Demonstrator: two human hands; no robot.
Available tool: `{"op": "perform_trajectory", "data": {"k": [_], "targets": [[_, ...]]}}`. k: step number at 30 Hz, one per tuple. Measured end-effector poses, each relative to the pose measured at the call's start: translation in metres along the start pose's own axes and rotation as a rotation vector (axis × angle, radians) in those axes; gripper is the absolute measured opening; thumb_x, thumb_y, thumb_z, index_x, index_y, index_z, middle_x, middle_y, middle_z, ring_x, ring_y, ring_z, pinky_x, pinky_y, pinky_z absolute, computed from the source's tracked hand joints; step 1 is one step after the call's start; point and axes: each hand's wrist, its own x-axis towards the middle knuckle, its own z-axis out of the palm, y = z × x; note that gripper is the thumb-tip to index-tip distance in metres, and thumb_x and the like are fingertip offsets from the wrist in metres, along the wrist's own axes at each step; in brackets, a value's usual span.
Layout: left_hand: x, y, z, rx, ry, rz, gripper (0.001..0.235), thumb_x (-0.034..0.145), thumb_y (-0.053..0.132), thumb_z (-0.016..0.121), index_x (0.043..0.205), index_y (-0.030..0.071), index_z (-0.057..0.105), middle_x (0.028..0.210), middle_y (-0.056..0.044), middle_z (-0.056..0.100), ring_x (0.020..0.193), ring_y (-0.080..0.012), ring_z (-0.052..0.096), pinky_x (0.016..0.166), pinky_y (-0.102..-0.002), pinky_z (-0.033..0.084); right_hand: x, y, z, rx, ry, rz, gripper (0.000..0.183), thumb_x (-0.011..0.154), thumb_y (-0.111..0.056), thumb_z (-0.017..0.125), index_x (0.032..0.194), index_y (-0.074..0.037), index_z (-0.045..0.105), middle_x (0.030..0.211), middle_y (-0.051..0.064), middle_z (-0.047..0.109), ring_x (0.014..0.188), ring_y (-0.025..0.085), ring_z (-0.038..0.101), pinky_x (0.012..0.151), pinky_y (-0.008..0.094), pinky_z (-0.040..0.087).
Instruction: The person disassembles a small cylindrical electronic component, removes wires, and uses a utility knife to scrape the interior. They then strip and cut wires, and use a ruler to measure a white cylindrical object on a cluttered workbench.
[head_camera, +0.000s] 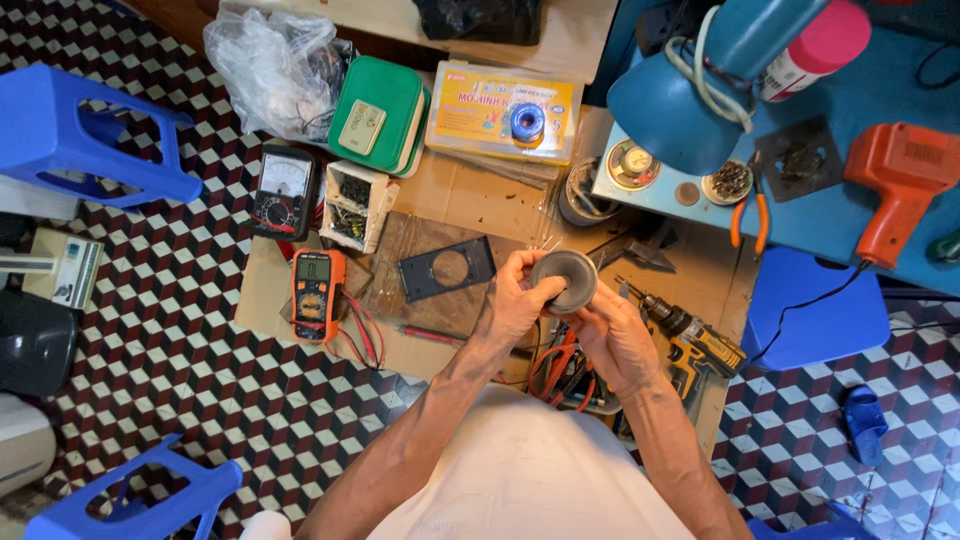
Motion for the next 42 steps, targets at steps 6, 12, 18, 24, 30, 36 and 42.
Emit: {"op": "perform_trajectory", "data": {"k": [6,12,18,24,30,36,42], "targets": [[0.000,0.004,-0.003,0.059,0.048,-0.087,0.067,0.083,0.032,0.076,0.139,0.004,0.052,0.128,-0.011,0.061,0.097,-0.0175,0.069,0.071,-0.029,0.059,0.001,-0.004,0.004,-0.027,0.109,0.015,0.037,0.095,-0.017,0.065,0.128,-0.001,0.062,0.119,0.006,0.068,0.108,0.013,0.064,0.096,0.031,0.050],[-0.006,0.025,-0.008,-0.042,-0.096,-0.176,0.081,0.085,0.055,0.067,0.147,0.006,0.047,0.127,-0.010,0.066,0.107,-0.0151,0.068,0.083,-0.030,0.058,0.019,-0.016,-0.003,-0.493,0.182,0.001,0.036,0.095,-0.021,0.067,0.122,0.002,0.067,0.107,0.007,0.070,0.094,0.013,0.066,0.085,0.031,0.053],[0.001,0.034,-0.027,-0.164,-0.057,-0.296,0.070,0.082,0.056,0.068,0.131,0.006,0.063,0.114,-0.013,0.070,0.101,-0.0183,0.070,0.085,-0.031,0.059,0.043,-0.040,0.002,-0.896,0.232,-0.122,0.033,0.094,-0.022,0.069,0.119,0.000,0.071,0.098,0.012,0.073,0.085,0.014,0.068,0.080,0.030,0.054],[0.012,0.022,-0.046,-0.762,0.085,-0.301,0.051,0.088,0.047,0.073,0.112,0.002,0.065,0.111,-0.013,0.066,0.102,-0.0238,0.066,0.091,-0.036,0.059,0.107,-0.083,-0.010,-1.570,0.537,-0.736,0.036,0.091,-0.019,0.074,0.121,-0.001,0.067,0.112,0.021,0.068,0.096,0.038,0.065,0.086,0.047,0.051],[0.020,0.022,-0.049,-1.055,0.026,-0.330,0.047,0.088,0.041,0.070,0.116,0.003,0.062,0.115,-0.012,0.068,0.111,-0.0291,0.066,0.101,-0.038,0.057,0.139,-0.093,-0.025,-1.807,0.447,-0.736,0.044,0.088,-0.019,0.078,0.126,0.002,0.068,0.113,0.029,0.066,0.103,0.047,0.061,0.091,0.055,0.047],[0.029,0.020,-0.040,-1.081,0.024,-0.287,0.045,0.088,0.038,0.070,0.117,0.005,0.063,0.114,-0.013,0.067,0.113,-0.0304,0.065,0.103,-0.042,0.056,0.096,-0.077,0.011,-1.469,0.398,-0.531,0.039,0.092,-0.021,0.078,0.126,-0.004,0.069,0.117,0.019,0.066,0.102,0.029,0.067,0.089,0.038,0.055],[0.025,0.011,-0.023,-0.928,-0.023,-0.241,0.038,0.090,0.035,0.073,0.119,0.011,0.065,0.112,-0.006,0.066,0.106,-0.0198,0.063,0.101,-0.038,0.054,0.051,-0.021,0.046,-1.196,0.122,-0.593,0.041,0.093,-0.014,0.076,0.130,-0.002,0.065,0.135,0.012,0.064,0.123,0.021,0.061,0.105,0.031,0.048]]}}
